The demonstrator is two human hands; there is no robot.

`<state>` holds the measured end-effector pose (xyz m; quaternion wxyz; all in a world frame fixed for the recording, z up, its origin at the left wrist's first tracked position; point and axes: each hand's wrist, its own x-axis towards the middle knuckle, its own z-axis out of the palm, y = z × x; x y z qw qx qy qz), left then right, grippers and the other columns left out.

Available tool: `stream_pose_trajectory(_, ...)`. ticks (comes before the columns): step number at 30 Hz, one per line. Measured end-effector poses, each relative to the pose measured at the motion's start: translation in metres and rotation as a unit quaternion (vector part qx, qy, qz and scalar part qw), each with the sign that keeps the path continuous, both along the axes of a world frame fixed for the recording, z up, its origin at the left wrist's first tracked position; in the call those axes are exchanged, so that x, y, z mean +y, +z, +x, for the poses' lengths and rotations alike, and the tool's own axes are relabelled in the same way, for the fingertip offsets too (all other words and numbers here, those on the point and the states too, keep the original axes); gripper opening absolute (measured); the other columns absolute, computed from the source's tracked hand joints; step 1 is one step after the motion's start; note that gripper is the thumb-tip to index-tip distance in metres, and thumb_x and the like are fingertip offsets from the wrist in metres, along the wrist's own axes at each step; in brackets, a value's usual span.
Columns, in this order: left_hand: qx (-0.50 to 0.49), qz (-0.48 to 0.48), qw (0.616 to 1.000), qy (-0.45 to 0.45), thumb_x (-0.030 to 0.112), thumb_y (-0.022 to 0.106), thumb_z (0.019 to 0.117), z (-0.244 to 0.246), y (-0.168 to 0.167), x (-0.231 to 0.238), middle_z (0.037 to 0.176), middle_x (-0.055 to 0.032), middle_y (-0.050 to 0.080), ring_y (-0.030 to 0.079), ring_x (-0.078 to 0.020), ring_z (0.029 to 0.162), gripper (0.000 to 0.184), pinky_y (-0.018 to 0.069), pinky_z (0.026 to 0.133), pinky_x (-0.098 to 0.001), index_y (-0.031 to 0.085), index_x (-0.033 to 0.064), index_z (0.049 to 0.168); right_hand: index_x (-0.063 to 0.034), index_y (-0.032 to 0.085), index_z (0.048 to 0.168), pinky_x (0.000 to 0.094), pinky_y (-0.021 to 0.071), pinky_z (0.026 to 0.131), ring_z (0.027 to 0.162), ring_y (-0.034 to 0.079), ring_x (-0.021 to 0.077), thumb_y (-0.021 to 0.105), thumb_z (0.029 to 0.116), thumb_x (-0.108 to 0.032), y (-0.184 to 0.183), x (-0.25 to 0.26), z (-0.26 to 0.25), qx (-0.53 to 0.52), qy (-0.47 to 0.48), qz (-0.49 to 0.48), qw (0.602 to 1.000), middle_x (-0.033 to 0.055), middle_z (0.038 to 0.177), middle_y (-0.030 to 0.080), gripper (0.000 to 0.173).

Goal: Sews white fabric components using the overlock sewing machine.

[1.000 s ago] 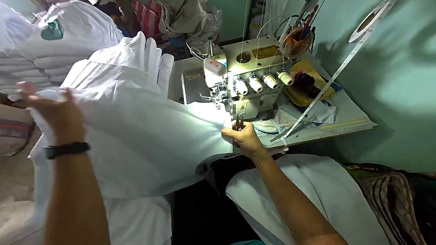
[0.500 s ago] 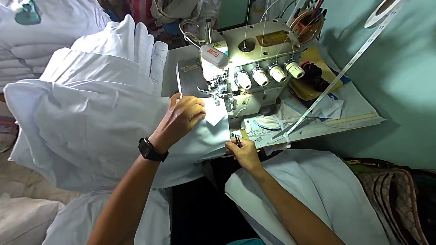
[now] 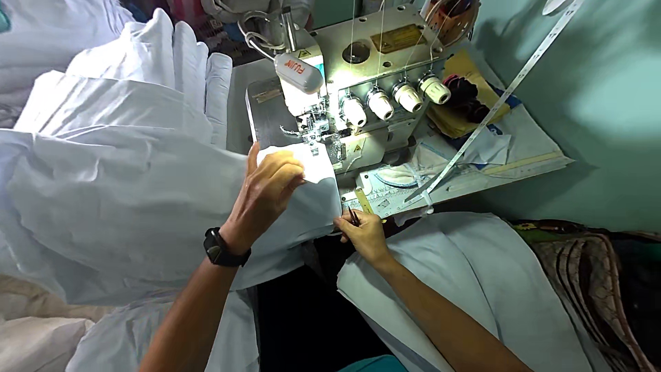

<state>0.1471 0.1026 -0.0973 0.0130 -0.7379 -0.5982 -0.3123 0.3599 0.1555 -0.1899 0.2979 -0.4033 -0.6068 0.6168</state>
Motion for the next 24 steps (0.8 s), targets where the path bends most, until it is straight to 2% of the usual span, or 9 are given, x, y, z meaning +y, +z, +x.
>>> stream_pose_trajectory(1, 0.012, 0.011, 1.0, -0.003, 0.008, 0.056, 0.1025, 0.006, 0.01, -0.003, 0.098, -0.0154, 0.07, 0.068, -0.0261, 0.101, 0.017, 0.045, 0.105, -0.0482, 0.068, -0.0027, 0.097, 0.0011, 0.069, 0.078, 0.0137, 0.0516, 0.056, 0.056, 0.058, -0.0032, 0.068, 0.0914, -0.003, -0.002, 0.0, 0.001, 0.01, -0.005, 0.0, 1.0, -0.0015, 0.071, 0.065, 0.014)
stream_pose_trajectory(2, 0.025, 0.024, 0.999, -0.011, 0.006, 0.055, 0.1021, 0.011, 0.018, -0.004, 0.091, -0.0149, 0.068, 0.067, -0.022, 0.087, 0.016, 0.053, 0.088, -0.0353, 0.067, -0.0035, 0.096, 0.0, 0.069, 0.077, 0.0138, 0.0518, 0.058, 0.058, 0.059, -0.0036, 0.068, 0.0896, -0.002, -0.004, 0.0, 0.002, 0.021, -0.011, 0.0, 1.0, -0.0027, 0.07, 0.066, 0.013)
stream_pose_trajectory(4, 0.027, 0.034, 0.999, -0.026, 0.004, 0.055, 0.1019, 0.012, 0.027, 0.001, 0.086, -0.0159, 0.067, 0.066, -0.0206, 0.078, 0.016, 0.0531, 0.072, -0.0281, 0.066, -0.0045, 0.096, -0.0033, 0.07, 0.073, 0.0133, 0.0501, 0.059, 0.059, 0.059, -0.0053, 0.071, 0.0874, -0.002, -0.005, 0.001, 0.002, 0.036, -0.021, -0.005, 0.999, -0.0053, 0.067, 0.066, 0.014)
stream_pose_trajectory(8, -0.061, 0.027, 0.997, -0.026, 0.006, 0.059, 0.1002, -0.009, 0.015, 0.035, 0.089, -0.0161, 0.07, 0.065, -0.0113, 0.083, 0.018, 0.05, 0.081, -0.0199, 0.07, -0.0076, 0.096, -0.0084, 0.066, 0.067, 0.0121, 0.0412, 0.051, 0.053, 0.051, -0.0074, 0.071, 0.0837, 0.001, 0.001, 0.001, 0.0, 0.04, -0.04, -0.039, 0.998, -0.009, 0.063, 0.062, 0.02)
stream_pose_trajectory(11, -0.154, -0.034, 0.987, -0.023, 0.007, 0.063, 0.097, -0.028, -0.003, 0.049, 0.09, -0.009, 0.069, 0.061, -0.0013, 0.082, 0.015, 0.0483, 0.079, -0.015, 0.072, -0.0044, 0.094, -0.0114, 0.061, 0.063, 0.0161, 0.0458, 0.053, 0.055, 0.054, -0.0035, 0.073, 0.0777, 0.002, 0.003, -0.006, 0.006, 0.046, -0.024, -0.052, 0.997, -0.0087, 0.063, 0.061, 0.023)
stream_pose_trajectory(17, -0.16, -0.067, 0.983, 0.056, 0.007, 0.073, 0.0881, -0.013, 0.0, 0.035, 0.081, -0.0061, 0.067, 0.061, -0.0065, 0.073, 0.007, 0.0493, 0.068, -0.0204, 0.074, 0.0006, 0.089, -0.0097, 0.057, 0.08, 0.0196, 0.0557, 0.057, 0.056, 0.06, 0.0016, 0.072, 0.0743, 0.005, 0.007, -0.014, 0.019, 0.063, 0.002, -0.077, 0.995, -0.0073, 0.066, 0.06, 0.022)
stream_pose_trajectory(19, -0.07, -0.043, 0.993, 0.087, 0.006, 0.069, 0.0921, 0.001, 0.002, 0.029, 0.092, -0.0118, 0.069, 0.067, -0.0191, 0.084, 0.008, 0.0558, 0.076, -0.0329, 0.075, 0.0008, 0.095, -0.0057, 0.06, 0.085, 0.0198, 0.0569, 0.058, 0.058, 0.061, 0.002, 0.072, 0.0764, 0.004, 0.008, -0.015, 0.02, 0.063, 0.013, -0.059, 0.996, -0.0055, 0.069, 0.061, 0.018)
stream_pose_trajectory(21, 0.071, -0.013, 0.988, 0.136, 0.004, 0.059, 0.0957, 0.029, -0.005, 0.019, 0.1, -0.0165, 0.071, 0.068, -0.0326, 0.093, 0.019, 0.0531, 0.083, -0.0502, 0.077, 0.0017, 0.102, 0.0, 0.063, 0.087, 0.0141, 0.05, 0.057, 0.059, 0.057, -0.003, 0.072, 0.0796, 0.0, 0.012, -0.023, 0.027, 0.053, 0.051, 0.024, 0.997, -0.0034, 0.071, 0.061, 0.012)
stream_pose_trajectory(24, 0.133, 0.012, 0.965, 0.226, 0.001, 0.055, 0.0943, 0.061, -0.031, 0.011, 0.117, -0.0131, 0.074, 0.069, -0.0346, 0.113, 0.031, 0.0461, 0.102, -0.0617, 0.076, 0.0056, 0.117, -0.0014, 0.063, 0.084, 0.0054, 0.0396, 0.054, 0.059, 0.049, -0.0097, 0.071, 0.0791, -0.002, 0.013, -0.024, 0.031, 0.077, 0.059, 0.141, 0.985, -0.0042, 0.071, 0.062, 0.009)
